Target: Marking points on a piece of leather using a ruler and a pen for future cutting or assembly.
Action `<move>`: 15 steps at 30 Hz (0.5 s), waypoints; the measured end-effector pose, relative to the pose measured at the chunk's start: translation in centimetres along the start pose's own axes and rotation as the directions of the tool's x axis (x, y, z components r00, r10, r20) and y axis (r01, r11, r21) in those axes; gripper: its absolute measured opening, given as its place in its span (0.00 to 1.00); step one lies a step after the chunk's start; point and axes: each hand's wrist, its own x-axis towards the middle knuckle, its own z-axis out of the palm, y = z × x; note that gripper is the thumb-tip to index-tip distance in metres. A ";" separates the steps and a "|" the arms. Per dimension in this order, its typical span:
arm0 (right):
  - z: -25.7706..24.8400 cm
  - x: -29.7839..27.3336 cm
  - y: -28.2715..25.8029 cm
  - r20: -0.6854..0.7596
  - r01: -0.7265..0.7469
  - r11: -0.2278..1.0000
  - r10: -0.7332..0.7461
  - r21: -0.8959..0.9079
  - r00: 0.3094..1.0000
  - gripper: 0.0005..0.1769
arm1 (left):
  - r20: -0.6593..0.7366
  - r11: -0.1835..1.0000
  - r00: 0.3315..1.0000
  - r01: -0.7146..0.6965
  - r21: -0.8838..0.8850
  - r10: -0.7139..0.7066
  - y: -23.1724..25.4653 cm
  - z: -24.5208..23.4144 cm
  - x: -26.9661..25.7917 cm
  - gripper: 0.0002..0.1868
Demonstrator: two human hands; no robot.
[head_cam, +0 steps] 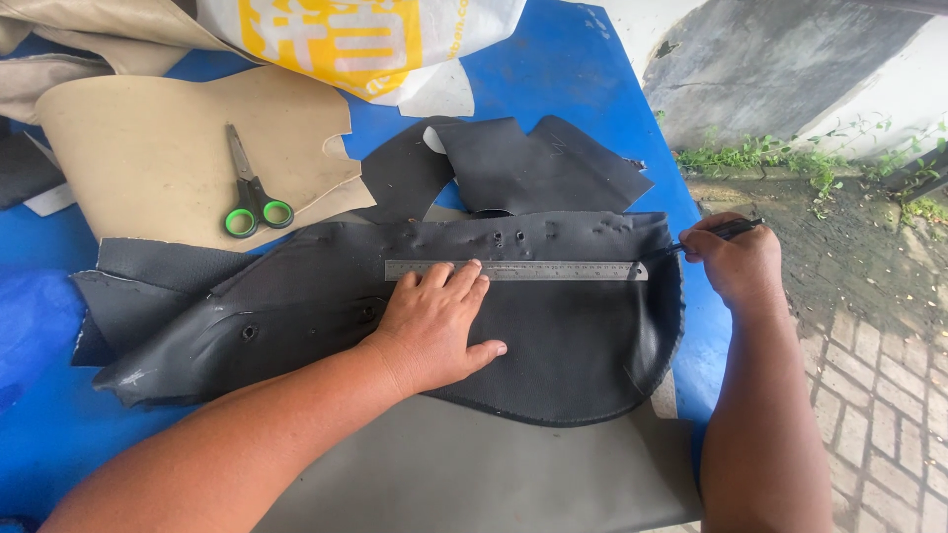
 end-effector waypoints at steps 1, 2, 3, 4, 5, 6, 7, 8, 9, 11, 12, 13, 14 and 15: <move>-0.1 -0.4 -0.4 0.000 -0.001 1.000 0.001 0.000 1.000 0.02 | 0.001 1.000 1.000 -0.001 0.000 0.001 0.0 0.0 0.0 0.47; -0.1 -0.7 -0.9 -0.003 -0.003 1.000 0.003 -0.028 1.000 0.02 | 0.013 1.000 1.000 0.003 0.003 -0.003 0.0 0.0 0.0 0.47; -0.2 -1.1 -1.4 -0.007 -0.004 0.998 0.004 -0.056 1.000 0.03 | 0.023 1.000 1.000 0.008 0.006 -0.008 0.0 0.0 0.0 0.47; -0.3 -1.1 -1.4 -0.007 -0.005 0.998 0.004 -0.055 1.000 0.03 | 0.024 1.000 1.000 0.008 0.006 -0.008 0.0 0.0 0.0 0.47; -0.3 -1.2 -1.4 -0.026 -0.014 0.995 0.011 -0.094 1.000 0.02 | 0.026 1.000 1.000 0.005 0.012 -0.005 0.1 -0.1 0.0 0.47; -0.4 -1.3 -1.5 -0.045 -0.024 0.991 0.018 -0.133 0.999 0.02 | 0.028 1.000 1.000 0.002 0.017 -0.003 0.1 -0.1 0.1 0.47; -0.4 -1.3 -1.4 -0.044 -0.024 0.991 0.018 -0.133 0.999 0.02 | 0.029 1.000 1.000 0.002 0.017 -0.003 0.1 -0.1 0.0 0.47; -0.4 -1.2 -1.3 -0.037 -0.019 0.991 0.015 -0.129 0.999 0.02 | 0.032 1.000 0.999 0.002 0.022 -0.003 0.1 0.0 0.0 0.47; -0.4 -1.2 -1.2 -0.031 -0.014 0.992 0.010 -0.125 0.999 0.02 | 0.034 1.000 0.999 0.000 0.029 -0.001 0.1 0.0 0.0 0.47; -0.6 -1.6 -1.9 -0.022 -0.034 0.983 0.031 -0.178 0.999 0.02 | 0.042 1.000 0.999 0.003 0.022 -0.003 0.1 -0.1 0.1 0.47; -0.7 -1.8 -2.2 -0.012 -0.053 0.972 0.052 -0.231 0.999 0.02 | 0.051 1.000 0.999 0.007 0.016 -0.007 0.1 -0.1 0.1 0.47; -0.7 -2.1 -2.6 -0.010 -0.052 0.971 0.051 -0.231 0.999 0.02 | 0.051 1.000 0.999 0.009 0.016 -0.010 0.1 -0.1 0.1 0.47; -0.6 -2.3 -3.0 -0.008 -0.069 0.955 0.070 -0.288 0.998 0.04 | 0.053 1.000 0.999 0.007 0.028 -0.008 0.1 -0.1 0.1 0.47; -0.7 -2.5 -3.3 -0.009 -0.088 0.935 0.090 -0.344 0.996 0.06 | 0.055 0.999 0.998 0.003 0.039 -0.005 0.1 -0.1 0.1 0.47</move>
